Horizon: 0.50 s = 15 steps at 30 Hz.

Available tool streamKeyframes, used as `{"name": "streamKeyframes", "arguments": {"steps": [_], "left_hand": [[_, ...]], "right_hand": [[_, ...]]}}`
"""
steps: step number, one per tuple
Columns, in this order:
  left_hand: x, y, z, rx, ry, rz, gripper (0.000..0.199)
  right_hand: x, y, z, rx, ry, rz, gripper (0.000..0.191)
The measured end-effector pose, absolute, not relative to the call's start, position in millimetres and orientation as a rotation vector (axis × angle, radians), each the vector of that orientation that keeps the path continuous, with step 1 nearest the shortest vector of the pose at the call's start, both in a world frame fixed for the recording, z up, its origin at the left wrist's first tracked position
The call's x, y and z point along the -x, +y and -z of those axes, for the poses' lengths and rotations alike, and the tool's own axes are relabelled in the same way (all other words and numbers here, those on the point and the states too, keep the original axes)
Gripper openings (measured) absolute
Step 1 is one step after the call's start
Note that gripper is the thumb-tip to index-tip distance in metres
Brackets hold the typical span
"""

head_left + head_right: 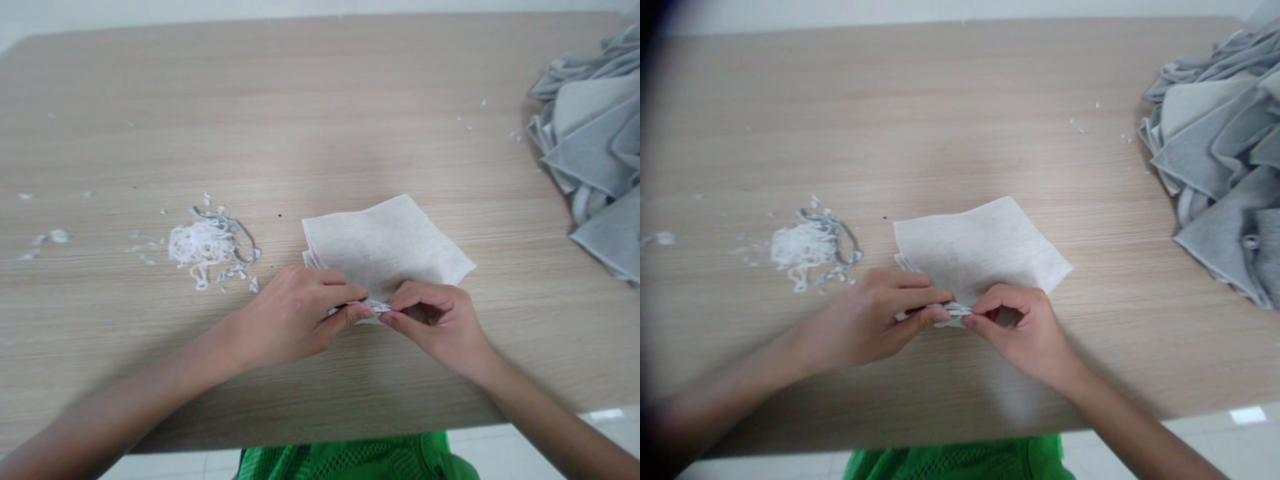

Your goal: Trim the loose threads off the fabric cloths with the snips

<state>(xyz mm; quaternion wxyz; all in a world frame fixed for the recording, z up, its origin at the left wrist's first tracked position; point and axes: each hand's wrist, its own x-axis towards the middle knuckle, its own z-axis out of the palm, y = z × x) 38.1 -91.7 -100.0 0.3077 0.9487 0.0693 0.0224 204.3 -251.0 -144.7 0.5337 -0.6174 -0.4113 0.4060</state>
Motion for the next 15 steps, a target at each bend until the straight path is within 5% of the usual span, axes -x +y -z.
{"name": "streamKeyframes", "arguments": {"steps": [15], "left_hand": [[-36.2,-109.5,107.6,-2.326,0.295,-0.230,0.024]], "right_hand": [[-207.3,-250.6,142.7,1.479,-0.988,-0.959,0.010]]}}
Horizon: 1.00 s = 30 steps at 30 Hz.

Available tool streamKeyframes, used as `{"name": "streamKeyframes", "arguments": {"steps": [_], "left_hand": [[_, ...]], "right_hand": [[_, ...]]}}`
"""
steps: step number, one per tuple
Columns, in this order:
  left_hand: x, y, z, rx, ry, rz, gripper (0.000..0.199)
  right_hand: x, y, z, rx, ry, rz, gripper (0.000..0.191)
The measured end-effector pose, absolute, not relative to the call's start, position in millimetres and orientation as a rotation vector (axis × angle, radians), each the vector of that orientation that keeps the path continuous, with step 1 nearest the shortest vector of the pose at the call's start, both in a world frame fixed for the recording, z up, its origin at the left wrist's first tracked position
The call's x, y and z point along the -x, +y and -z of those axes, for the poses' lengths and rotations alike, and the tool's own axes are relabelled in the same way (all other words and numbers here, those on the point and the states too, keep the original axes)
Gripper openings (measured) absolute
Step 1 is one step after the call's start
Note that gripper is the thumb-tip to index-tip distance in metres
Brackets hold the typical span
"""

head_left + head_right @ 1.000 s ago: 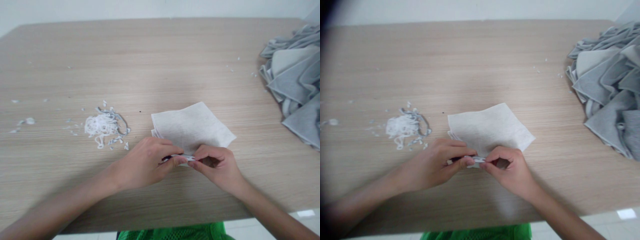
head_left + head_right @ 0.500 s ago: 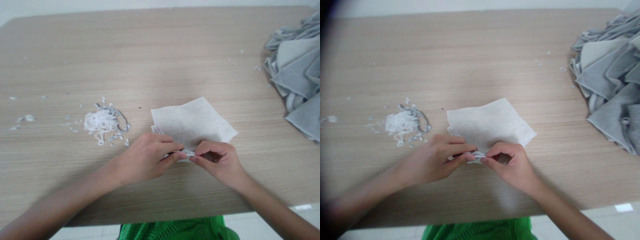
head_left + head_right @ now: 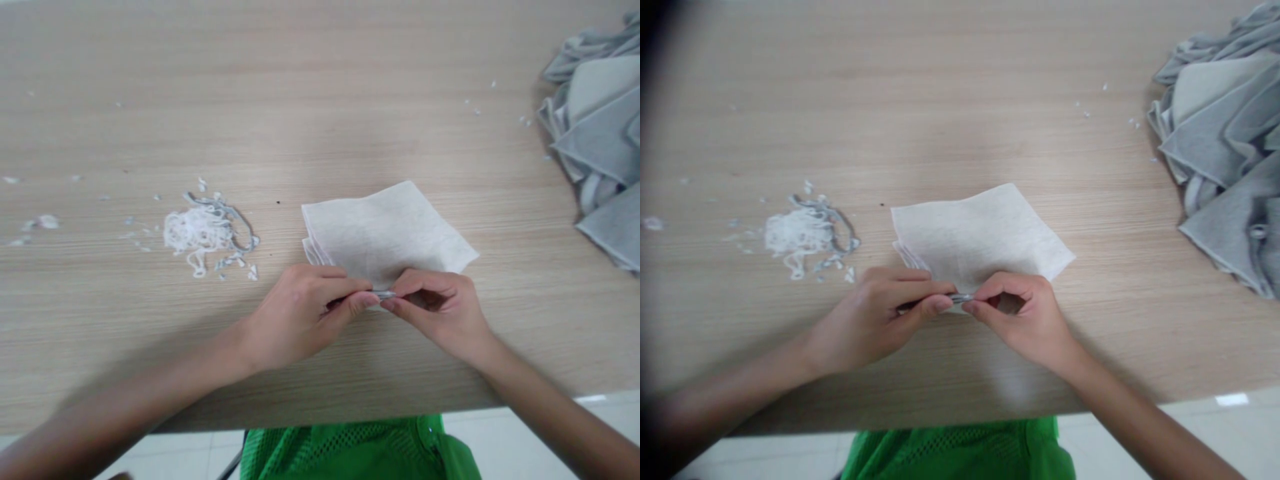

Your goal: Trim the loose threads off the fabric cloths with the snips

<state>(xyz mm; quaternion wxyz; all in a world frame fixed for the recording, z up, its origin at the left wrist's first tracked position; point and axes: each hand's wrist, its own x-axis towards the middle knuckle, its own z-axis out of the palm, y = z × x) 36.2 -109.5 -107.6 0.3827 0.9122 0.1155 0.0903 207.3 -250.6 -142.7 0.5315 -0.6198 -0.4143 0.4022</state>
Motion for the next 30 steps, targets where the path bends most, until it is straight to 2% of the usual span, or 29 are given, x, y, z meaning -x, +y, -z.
{"name": "streamKeyframes", "arguments": {"steps": [6,13,18,21,26,30], "left_hand": [[-36.4,-112.1,110.3,-2.183,0.409,-0.161,0.028],[-32.0,-101.8,95.5,-2.174,0.514,0.120,0.050],[-24.5,-90.8,87.9,-2.166,0.575,0.152,0.049],[-12.5,-83.9,95.3,-2.101,0.654,0.136,0.047],[13.8,-76.1,115.6,-2.036,0.659,0.176,0.039],[29.2,-74.2,120.8,-2.030,0.590,0.131,0.028]], "right_hand": [[-206.4,-250.7,143.0,1.487,-0.992,-0.951,0.011],[-206.3,-252.2,142.7,1.555,-1.014,-0.963,0.012],[-204.1,-252.2,146.2,1.582,-1.140,-0.845,0.010],[-201.1,-250.3,148.5,1.534,-1.443,-0.701,0.004],[-208.6,-262.9,133.7,1.458,-1.890,-0.515,0.028],[-242.0,-310.6,111.2,1.576,-1.858,-0.257,0.029]]}}
